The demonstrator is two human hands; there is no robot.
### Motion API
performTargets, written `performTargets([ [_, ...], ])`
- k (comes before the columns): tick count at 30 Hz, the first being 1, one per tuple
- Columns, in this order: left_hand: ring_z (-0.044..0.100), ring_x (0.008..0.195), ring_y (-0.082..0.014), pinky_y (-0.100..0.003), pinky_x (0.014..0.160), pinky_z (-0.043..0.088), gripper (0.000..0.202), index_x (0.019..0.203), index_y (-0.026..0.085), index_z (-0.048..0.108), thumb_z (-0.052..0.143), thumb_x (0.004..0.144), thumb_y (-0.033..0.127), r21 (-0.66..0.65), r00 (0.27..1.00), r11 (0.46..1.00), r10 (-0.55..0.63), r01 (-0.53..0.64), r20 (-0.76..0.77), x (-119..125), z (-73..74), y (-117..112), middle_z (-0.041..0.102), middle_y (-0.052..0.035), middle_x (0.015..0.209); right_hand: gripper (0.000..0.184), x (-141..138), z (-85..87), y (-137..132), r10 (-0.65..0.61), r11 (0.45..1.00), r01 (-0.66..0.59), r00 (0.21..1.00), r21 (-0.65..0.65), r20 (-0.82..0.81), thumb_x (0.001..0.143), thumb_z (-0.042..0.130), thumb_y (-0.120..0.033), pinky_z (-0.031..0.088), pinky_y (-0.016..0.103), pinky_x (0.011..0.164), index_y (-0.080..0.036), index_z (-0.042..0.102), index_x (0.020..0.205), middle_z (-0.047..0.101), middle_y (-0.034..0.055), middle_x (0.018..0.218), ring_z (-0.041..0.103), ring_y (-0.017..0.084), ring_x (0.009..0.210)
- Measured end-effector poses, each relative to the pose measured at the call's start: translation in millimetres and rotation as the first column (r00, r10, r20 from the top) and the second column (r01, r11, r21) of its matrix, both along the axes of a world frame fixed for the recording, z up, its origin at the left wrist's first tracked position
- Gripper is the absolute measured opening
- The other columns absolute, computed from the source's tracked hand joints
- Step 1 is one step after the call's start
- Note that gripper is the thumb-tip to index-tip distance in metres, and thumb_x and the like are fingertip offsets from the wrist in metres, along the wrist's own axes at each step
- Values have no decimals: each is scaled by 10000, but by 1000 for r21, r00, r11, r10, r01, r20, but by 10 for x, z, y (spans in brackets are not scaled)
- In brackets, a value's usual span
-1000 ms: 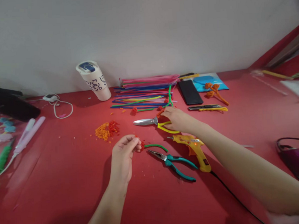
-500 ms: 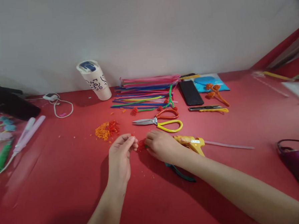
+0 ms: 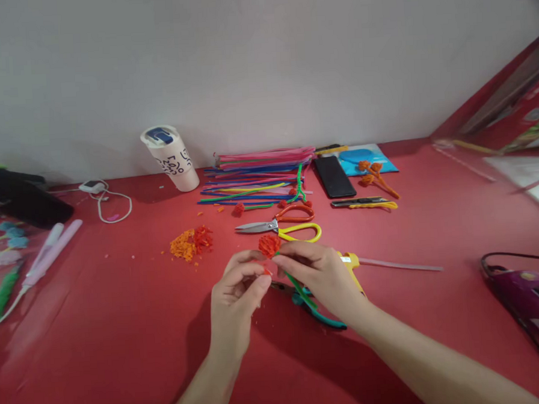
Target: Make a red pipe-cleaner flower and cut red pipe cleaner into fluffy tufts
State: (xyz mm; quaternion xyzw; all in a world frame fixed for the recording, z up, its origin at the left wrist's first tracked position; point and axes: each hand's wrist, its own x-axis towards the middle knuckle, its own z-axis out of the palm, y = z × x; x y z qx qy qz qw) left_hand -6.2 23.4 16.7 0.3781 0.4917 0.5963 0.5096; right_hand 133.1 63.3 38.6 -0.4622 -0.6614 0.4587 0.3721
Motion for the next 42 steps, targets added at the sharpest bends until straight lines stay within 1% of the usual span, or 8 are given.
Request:
performTargets([
  [5, 533, 874, -153, -237, 710, 443, 38, 679, 214, 670, 658, 689, 179, 128, 995, 992, 2, 11, -96, 87, -32, -75, 536, -41, 990, 130, 27, -21, -179, -30, 994, 27, 999, 103, 24, 818, 499, -235, 410, 219, 565, -199, 620, 790, 595, -12, 672, 526, 110, 605],
  [8, 527, 906, -158, -263, 785, 434, 49, 697, 220, 672, 657, 693, 173, 134, 998, 989, -51, 56, -43, 131, -48, -92, 547, -34, 957, 111, 33, 15, -242, -42, 994, 39, 999, 105, 26, 818, 487, -214, 412, 225, 604, -210, 597, 808, 609, -10, 731, 541, 115, 659],
  [15, 423, 520, -55, -175, 484, 363, 45, 650, 186, 664, 697, 646, 216, -43, 984, 995, -86, 94, 155, 188, -32, -125, 537, 16, 666, 154, 28, 50, -309, -148, 985, 125, 966, -121, -210, 733, 550, -188, 414, 200, 534, -223, 411, 791, 554, -66, 614, 546, 94, 567],
  [20, 339, 435, -27, -154, 404, 273, 122, 620, 159, 624, 715, 601, 237, -137, 970, 990, -5, 40, 243, 222, 20, -116, 498, 40, 572, 51, 66, 4, -341, -52, 999, 52, 998, 4, -42, 772, 509, -152, 430, 208, 560, -201, 523, 771, 580, -35, 657, 557, 98, 596],
  [25, 397, 474, -41, -152, 408, 298, 98, 656, 169, 616, 692, 631, 226, -127, 974, 992, 35, -7, 223, 201, 12, -106, 555, 17, 666, 110, 110, 28, -369, -43, 920, -34, 982, 392, 186, 796, 511, -139, 434, 266, 663, -213, 592, 806, 634, 6, 746, 555, 134, 697],
  [31, 525, 708, -125, -216, 637, 432, 25, 685, 190, 634, 626, 705, 177, 105, 989, 994, -22, 38, -149, 132, -3, -128, 542, -10, 740, 135, 170, 122, -354, -68, 888, -18, 983, 460, 169, 812, 516, -190, 458, 267, 662, -226, 604, 908, 605, 40, 850, 564, 145, 767],
  [38, 569, 734, -152, -246, 649, 450, 160, 772, 234, 657, 589, 710, 104, 324, 845, 935, 55, 144, -533, 100, 6, -166, 611, -25, 788, 86, 212, 183, -341, -19, 865, -101, 972, 492, 234, 783, 522, -136, 433, 265, 657, -202, 576, 791, 582, 35, 790, 543, 140, 732],
  [42, 607, 767, -176, -285, 699, 479, 254, 845, 268, 698, 587, 706, 86, 402, 755, 901, 149, 162, -638, 88, 8, -161, 672, -41, 826, 123, 241, 205, -341, -47, 926, 7, 994, 378, 97, 741, 505, -101, 431, 241, 601, -207, 540, 688, 577, 23, 762, 541, 133, 704],
])
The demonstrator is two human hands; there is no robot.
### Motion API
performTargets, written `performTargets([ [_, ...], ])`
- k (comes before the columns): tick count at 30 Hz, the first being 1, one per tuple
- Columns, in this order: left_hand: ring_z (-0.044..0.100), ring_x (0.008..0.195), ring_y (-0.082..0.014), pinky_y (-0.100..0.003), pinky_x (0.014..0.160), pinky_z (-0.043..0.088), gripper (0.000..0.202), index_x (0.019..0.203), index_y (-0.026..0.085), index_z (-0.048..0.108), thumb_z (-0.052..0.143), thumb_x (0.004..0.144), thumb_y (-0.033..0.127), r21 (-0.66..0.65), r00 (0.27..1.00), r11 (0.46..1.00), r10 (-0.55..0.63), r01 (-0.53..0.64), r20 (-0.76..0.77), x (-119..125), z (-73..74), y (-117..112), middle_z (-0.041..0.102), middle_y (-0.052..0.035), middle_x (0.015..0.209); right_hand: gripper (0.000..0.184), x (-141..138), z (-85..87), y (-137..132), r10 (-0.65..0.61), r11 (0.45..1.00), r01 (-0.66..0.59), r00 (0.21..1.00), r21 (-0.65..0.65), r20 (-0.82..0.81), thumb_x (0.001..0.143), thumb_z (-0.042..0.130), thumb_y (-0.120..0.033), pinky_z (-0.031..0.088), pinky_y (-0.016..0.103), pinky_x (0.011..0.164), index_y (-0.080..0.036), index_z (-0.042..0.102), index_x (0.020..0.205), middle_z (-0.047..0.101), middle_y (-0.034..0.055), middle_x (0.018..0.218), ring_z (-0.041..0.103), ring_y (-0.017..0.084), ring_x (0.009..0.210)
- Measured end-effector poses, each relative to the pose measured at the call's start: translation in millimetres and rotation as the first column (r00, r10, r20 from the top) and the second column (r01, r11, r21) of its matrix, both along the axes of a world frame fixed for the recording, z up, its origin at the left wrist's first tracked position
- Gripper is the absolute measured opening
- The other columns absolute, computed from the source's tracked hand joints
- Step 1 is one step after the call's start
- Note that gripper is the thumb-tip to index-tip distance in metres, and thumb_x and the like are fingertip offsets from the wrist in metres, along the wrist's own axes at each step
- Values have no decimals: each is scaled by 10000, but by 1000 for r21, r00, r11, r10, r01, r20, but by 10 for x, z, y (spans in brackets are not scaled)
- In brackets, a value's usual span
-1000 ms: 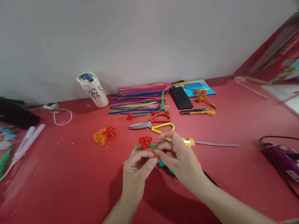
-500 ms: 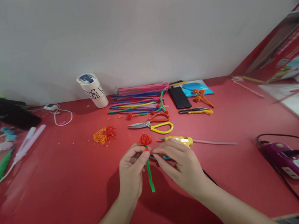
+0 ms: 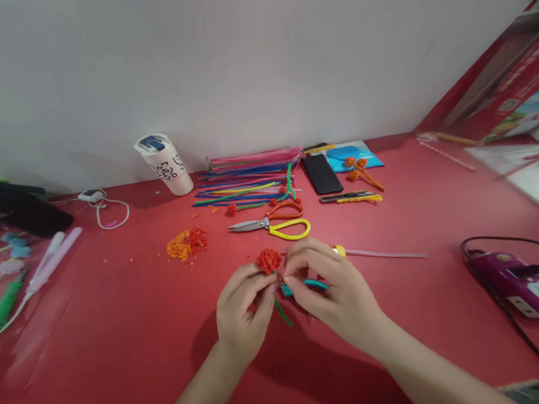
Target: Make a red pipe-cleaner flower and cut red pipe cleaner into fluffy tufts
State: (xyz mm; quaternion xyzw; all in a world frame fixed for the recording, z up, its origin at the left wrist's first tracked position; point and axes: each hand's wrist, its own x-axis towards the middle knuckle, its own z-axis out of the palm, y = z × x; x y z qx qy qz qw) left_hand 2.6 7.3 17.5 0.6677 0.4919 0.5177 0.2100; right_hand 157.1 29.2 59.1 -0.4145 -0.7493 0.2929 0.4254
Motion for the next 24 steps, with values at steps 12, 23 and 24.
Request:
performTargets([
  [12, 617, 683, -180, -312, 623, 472, 413, 938, 282, 676, 549, 674, -10, 227, 982, 961, -131, 160, -138, 20, 60, -20, 705, -46, 833, 122, 98, -245, -34, 218, 870, -343, 912, -354, -349, 703, 492, -71, 444, 226, 613, -190, 518, 689, 556, -10, 729, 526, 100, 661],
  [23, 598, 938, -206, -316, 766, 489, 239, 960, 245, 536, 568, 755, 124, -237, 816, 904, -177, 355, 550, 179, 268, -105, 632, -73, 1011, 215, 263, -215, -90, 131, 986, -136, 990, 100, 54, 729, 495, -37, 445, 284, 714, -216, 490, 849, 588, 42, 859, 543, 152, 795],
  [24, 595, 950, -214, -324, 780, 486, 259, 979, 239, 532, 585, 747, 138, -248, 800, 893, -177, 376, 574, 187, 277, -99, 633, -78, 1010, 206, 265, -224, -100, 107, 985, -115, 992, 125, 73, 741, 497, -45, 446, 290, 714, -216, 483, 856, 587, 50, 870, 543, 159, 805],
])
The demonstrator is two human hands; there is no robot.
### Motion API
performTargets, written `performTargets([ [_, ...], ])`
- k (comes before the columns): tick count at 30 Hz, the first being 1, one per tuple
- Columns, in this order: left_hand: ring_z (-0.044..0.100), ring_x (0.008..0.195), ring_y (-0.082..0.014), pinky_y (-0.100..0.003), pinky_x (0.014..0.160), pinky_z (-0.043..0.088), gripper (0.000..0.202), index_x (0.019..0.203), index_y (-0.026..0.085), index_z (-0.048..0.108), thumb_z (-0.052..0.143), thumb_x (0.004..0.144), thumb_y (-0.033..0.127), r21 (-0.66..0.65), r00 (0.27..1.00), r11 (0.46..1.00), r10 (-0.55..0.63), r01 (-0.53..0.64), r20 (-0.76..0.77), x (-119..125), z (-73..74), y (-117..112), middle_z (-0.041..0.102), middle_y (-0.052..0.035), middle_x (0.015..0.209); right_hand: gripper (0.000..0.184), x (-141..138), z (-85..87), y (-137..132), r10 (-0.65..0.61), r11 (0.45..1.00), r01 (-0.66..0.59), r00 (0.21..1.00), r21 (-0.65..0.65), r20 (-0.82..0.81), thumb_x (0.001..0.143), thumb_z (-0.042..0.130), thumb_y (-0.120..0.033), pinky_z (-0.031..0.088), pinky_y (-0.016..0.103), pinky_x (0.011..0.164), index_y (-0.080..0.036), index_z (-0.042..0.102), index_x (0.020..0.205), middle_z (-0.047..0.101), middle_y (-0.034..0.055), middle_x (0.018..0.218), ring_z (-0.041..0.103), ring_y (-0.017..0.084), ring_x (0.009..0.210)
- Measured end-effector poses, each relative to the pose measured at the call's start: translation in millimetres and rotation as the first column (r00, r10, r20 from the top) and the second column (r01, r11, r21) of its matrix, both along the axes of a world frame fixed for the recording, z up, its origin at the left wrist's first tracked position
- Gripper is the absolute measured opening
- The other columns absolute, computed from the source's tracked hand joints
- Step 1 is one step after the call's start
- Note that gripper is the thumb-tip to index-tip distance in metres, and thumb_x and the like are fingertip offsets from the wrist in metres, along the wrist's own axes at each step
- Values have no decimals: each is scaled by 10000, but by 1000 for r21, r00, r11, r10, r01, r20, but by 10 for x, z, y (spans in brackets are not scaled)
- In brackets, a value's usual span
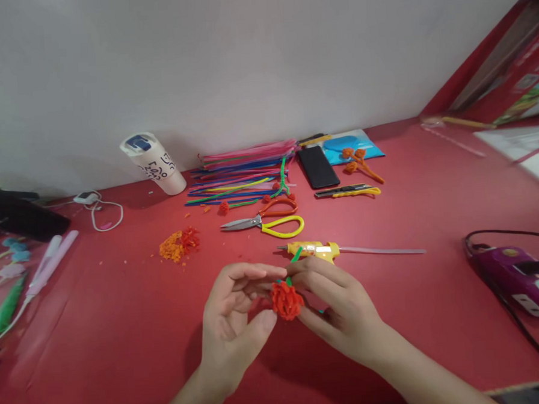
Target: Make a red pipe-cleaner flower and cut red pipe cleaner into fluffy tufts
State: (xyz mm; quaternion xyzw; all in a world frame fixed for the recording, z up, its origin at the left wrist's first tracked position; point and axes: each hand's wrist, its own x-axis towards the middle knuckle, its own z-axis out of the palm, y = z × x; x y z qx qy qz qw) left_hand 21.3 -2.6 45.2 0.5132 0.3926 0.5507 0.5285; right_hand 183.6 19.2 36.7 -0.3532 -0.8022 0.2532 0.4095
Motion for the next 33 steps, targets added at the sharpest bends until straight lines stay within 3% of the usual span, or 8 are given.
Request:
performTargets([
  [10, 620, 826, -145, -251, 748, 493, 282, 950, 203, 557, 666, 695, 156, -125, 979, 991, -28, 54, 201, 50, 40, 37, 657, -50, 937, 173, -48, 23, -6, -131, 983, 123, 990, 136, 49, 761, 479, -43, 454, 322, 732, -195, 509, 836, 587, 73, 920, 544, 179, 843],
  [12, 614, 830, -137, -237, 751, 490, 295, 956, 203, 559, 671, 690, 146, -140, 975, 989, -24, 56, 223, 38, 40, 39, 652, -45, 937, 158, -35, 91, -13, -189, 980, 190, 982, 61, -20, 753, 502, -59, 446, 319, 761, -202, 540, 807, 561, 67, 960, 537, 179, 888],
  [15, 614, 824, -130, -229, 756, 486, 306, 956, 210, 565, 680, 681, 143, -139, 975, 990, -8, 40, 222, 14, 27, 43, 646, -31, 928, 133, -18, 208, -24, -295, 947, 265, 940, -180, -170, 753, 529, -90, 441, 265, 660, -210, 555, 700, 505, 28, 835, 524, 147, 797],
  [19, 617, 800, -117, -215, 749, 482, 308, 947, 220, 577, 685, 672, 131, -148, 979, 989, 4, 26, 204, 9, 9, 33, 642, -16, 905, 111, -44, 258, -24, -283, 897, 134, 906, -421, -315, 767, 553, -144, 403, 235, 565, -219, 569, 686, 463, 0, 756, 482, 125, 709],
  [27, 616, 753, -104, -189, 707, 475, 308, 883, 214, 603, 719, 615, 116, -227, 984, 972, 97, -62, 149, 67, 29, 15, 636, 1, 846, 108, -117, 191, -6, -287, 859, 69, 886, -507, -366, 749, 569, -157, 380, 252, 591, -207, 571, 653, 494, -12, 704, 477, 123, 684],
  [33, 610, 779, -116, -210, 722, 471, 304, 898, 208, 601, 701, 632, 101, -239, 984, 970, 80, -40, 161, 73, -4, 34, 632, -15, 874, 117, -152, 177, 11, -349, 770, -32, 815, -637, -463, 725, 589, -189, 365, 247, 600, -198, 560, 612, 499, -25, 661, 474, 113, 650],
])
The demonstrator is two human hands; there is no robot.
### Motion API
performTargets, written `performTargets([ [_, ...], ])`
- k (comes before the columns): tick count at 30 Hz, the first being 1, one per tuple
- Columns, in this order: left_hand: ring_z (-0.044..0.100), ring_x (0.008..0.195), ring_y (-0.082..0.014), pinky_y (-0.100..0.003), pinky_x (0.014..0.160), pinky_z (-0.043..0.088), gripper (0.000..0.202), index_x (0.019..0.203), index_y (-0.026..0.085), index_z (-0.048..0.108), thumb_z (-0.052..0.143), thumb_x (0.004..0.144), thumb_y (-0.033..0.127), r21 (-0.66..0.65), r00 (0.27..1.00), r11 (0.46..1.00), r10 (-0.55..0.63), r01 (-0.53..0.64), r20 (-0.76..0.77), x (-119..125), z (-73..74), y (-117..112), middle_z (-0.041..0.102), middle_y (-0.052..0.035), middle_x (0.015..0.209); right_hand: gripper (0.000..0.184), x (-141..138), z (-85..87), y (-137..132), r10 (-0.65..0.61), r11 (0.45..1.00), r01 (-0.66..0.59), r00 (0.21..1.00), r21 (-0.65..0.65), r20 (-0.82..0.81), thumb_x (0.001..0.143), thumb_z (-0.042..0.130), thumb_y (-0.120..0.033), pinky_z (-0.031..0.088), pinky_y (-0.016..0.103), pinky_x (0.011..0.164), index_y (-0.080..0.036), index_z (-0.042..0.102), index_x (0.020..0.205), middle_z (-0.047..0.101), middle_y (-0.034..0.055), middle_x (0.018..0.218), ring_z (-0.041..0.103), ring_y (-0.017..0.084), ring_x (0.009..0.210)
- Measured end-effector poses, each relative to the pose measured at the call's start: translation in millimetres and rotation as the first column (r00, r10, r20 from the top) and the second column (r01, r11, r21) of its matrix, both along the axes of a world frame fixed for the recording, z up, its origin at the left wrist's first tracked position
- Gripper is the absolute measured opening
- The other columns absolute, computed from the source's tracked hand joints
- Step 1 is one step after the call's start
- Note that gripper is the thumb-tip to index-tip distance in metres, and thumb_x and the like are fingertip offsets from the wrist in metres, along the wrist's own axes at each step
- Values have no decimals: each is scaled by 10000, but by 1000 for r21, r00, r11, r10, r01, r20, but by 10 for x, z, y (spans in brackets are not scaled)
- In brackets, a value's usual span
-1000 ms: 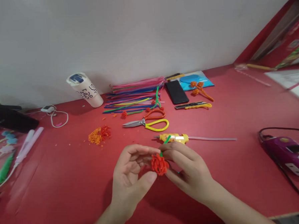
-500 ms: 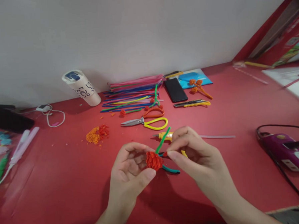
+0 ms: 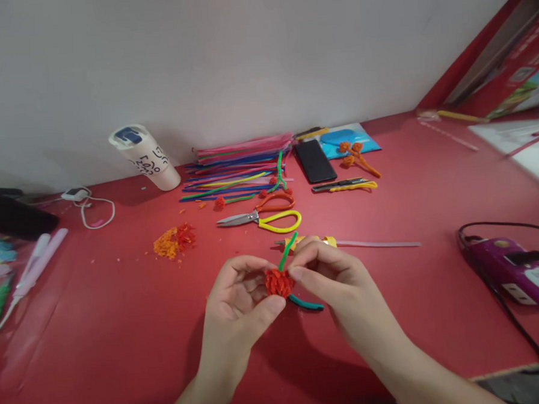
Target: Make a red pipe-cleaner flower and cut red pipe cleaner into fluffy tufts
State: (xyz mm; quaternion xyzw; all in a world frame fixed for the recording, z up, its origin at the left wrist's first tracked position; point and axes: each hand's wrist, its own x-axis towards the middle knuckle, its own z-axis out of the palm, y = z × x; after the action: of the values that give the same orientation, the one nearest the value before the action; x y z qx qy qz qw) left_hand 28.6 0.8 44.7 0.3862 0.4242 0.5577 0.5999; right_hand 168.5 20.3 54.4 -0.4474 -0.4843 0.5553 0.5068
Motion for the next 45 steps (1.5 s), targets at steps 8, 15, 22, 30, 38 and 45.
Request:
performTargets([
  [8, 581, 775, -103, -202, 713, 465, 249, 869, 185, 588, 696, 652, 125, -142, 998, 990, -3, 11, 57, 32, 6, 34, 614, -16, 853, 103, -52, -93, 32, 5, 985, -31, 989, -172, -149, 680, 619, -204, 332, 211, 550, -181, 563, 597, 486, -44, 612, 435, 76, 574],
  [15, 547, 669, -74, -177, 639, 447, 224, 905, 170, 570, 650, 697, 147, -251, 986, 961, -79, 114, 145, -6, -32, 64, 572, 1, 803, 85, -25, -168, 79, 66, 955, -114, 981, -273, -180, 656, 591, -214, 306, 213, 514, -176, 550, 592, 464, -61, 529, 399, 69, 508],
  [22, 569, 644, -88, -180, 625, 455, 191, 874, 145, 578, 644, 696, 146, -280, 952, 939, -121, 201, 280, -56, -72, 95, 609, -16, 743, 87, 9, -130, 73, 85, 993, -75, 990, -91, 109, 684, 547, -170, 345, 225, 555, -182, 534, 599, 491, -35, 621, 453, 98, 603],
  [30, 585, 639, -94, -168, 598, 469, 177, 859, 127, 653, 639, 699, 203, -291, 890, 897, -198, 333, 410, -162, -117, 138, 664, -82, 864, 88, 153, -106, 103, -33, 998, 20, 975, 63, 218, 754, 533, -186, 375, 244, 628, -195, 532, 666, 503, -20, 725, 475, 105, 662],
  [38, 620, 644, -99, -136, 584, 488, 214, 862, 99, 704, 641, 685, 200, -310, 825, 843, -242, 439, 510, -171, -140, 172, 691, -95, 884, 97, 151, -42, 234, 195, 981, -182, 926, -71, 324, 710, 512, -158, 368, 254, 580, -183, 525, 617, 513, -20, 654, 470, 113, 619],
  [45, 617, 597, -108, -144, 540, 490, 198, 805, 88, 713, 667, 640, 187, -373, 859, 843, -184, 388, 478, -145, -149, 182, 696, -90, 799, 126, 108, -43, 195, 164, 980, -195, 882, 26, 442, 670, 488, -97, 383, 249, 618, -186, 504, 582, 513, -18, 650, 479, 117, 644],
])
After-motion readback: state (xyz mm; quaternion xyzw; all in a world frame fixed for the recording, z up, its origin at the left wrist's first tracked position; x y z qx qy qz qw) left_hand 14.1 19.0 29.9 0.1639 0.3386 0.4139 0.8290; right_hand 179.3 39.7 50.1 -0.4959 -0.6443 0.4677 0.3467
